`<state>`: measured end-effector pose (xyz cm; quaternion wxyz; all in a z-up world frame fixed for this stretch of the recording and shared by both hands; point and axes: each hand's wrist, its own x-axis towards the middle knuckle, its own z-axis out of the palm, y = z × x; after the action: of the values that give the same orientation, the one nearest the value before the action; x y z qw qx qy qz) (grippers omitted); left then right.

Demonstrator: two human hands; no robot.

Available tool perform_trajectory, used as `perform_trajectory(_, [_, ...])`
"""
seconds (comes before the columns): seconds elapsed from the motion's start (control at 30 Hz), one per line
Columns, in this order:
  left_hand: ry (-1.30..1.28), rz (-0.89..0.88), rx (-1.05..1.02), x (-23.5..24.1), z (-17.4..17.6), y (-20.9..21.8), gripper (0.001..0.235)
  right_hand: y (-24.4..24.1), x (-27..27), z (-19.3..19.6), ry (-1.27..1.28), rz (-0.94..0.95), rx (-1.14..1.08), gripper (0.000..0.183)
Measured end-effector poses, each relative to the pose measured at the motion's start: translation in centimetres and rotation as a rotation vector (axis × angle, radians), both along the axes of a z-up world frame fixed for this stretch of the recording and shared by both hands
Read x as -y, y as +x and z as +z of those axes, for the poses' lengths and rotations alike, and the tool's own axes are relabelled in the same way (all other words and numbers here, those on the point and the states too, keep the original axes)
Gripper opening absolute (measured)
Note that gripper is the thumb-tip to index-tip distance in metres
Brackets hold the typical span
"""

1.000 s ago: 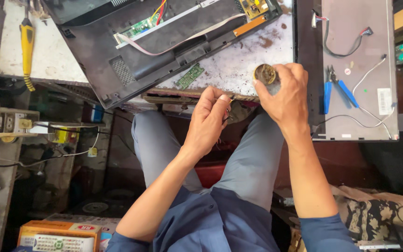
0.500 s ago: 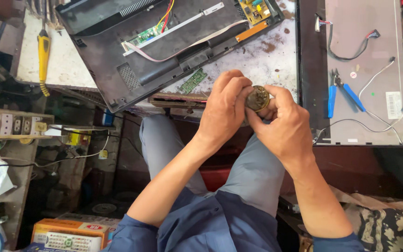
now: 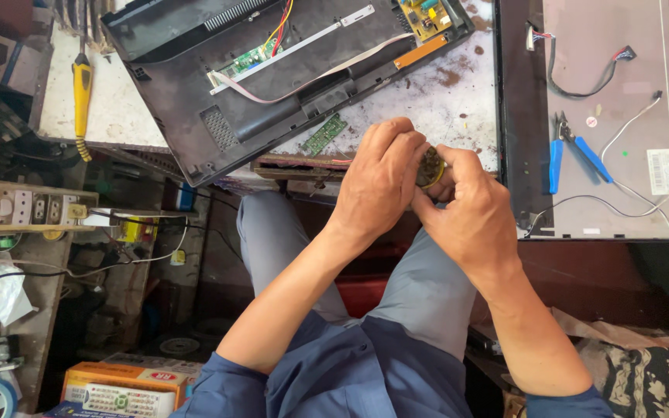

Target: The person strips and twists small wires, applies solder with a soldering iron, and secures connections with electrical tape. They handle a red wire and a black wire, using pliers and a soldering iron to join them, then wrap the joint with red tape.

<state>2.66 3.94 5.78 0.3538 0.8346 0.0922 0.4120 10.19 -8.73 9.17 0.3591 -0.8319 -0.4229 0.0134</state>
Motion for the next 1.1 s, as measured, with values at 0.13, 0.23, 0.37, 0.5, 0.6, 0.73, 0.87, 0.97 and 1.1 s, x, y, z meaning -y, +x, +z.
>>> perform_trajectory(0.13, [0.015, -0.013, -0.004, 0.0, 0.1, -0.3, 0.02, 0.0, -0.1, 0.1, -0.003, -0.002, 0.005, 0.052])
perform_trajectory(0.23, [0.012, 0.01, -0.002, 0.1, 0.1, -0.4, 0.019, -0.1, -0.1, 0.0, 0.002, 0.008, 0.023, 0.05])
perform_trajectory(0.37, [0.024, -0.015, -0.009, -0.1, 0.0, -0.4, 0.02, -0.1, -0.1, 0.1, 0.016, 0.031, 0.032, 0.049])
perform_trajectory(0.5, [-0.009, -0.05, -0.021, -0.2, 0.1, -0.5, 0.019, -0.2, -0.1, 0.3, 0.01, 0.036, 0.034, 0.047])
perform_trajectory(0.6, [-0.014, -0.033, -0.024, -0.2, 0.2, -0.6, 0.018, -0.2, 0.0, 0.1, 0.012, 0.042, 0.043, 0.046])
perform_trajectory(0.73, [-0.06, 0.112, 0.076, -0.5, 0.6, -1.2, 0.017, 1.0, -0.3, -1.4, -0.046, -0.022, 0.059, 0.044])
perform_trajectory(0.87, [-0.276, 0.18, 0.096, -1.6, 0.9, -3.2, 0.008, 3.4, -1.7, -3.4, -0.12, -0.13, 0.045, 0.045])
perform_trajectory(0.97, [-0.584, 0.168, 0.076, -2.4, 0.2, -5.8, 0.008, 4.5, -2.9, -3.9, -0.163, -0.143, 0.048, 0.044])
perform_trajectory(1.1, [-1.005, 0.057, 0.18, -3.4, -1.9, -10.5, 0.013, 2.3, -4.7, -2.1, -0.069, -0.056, 0.619, 0.054])
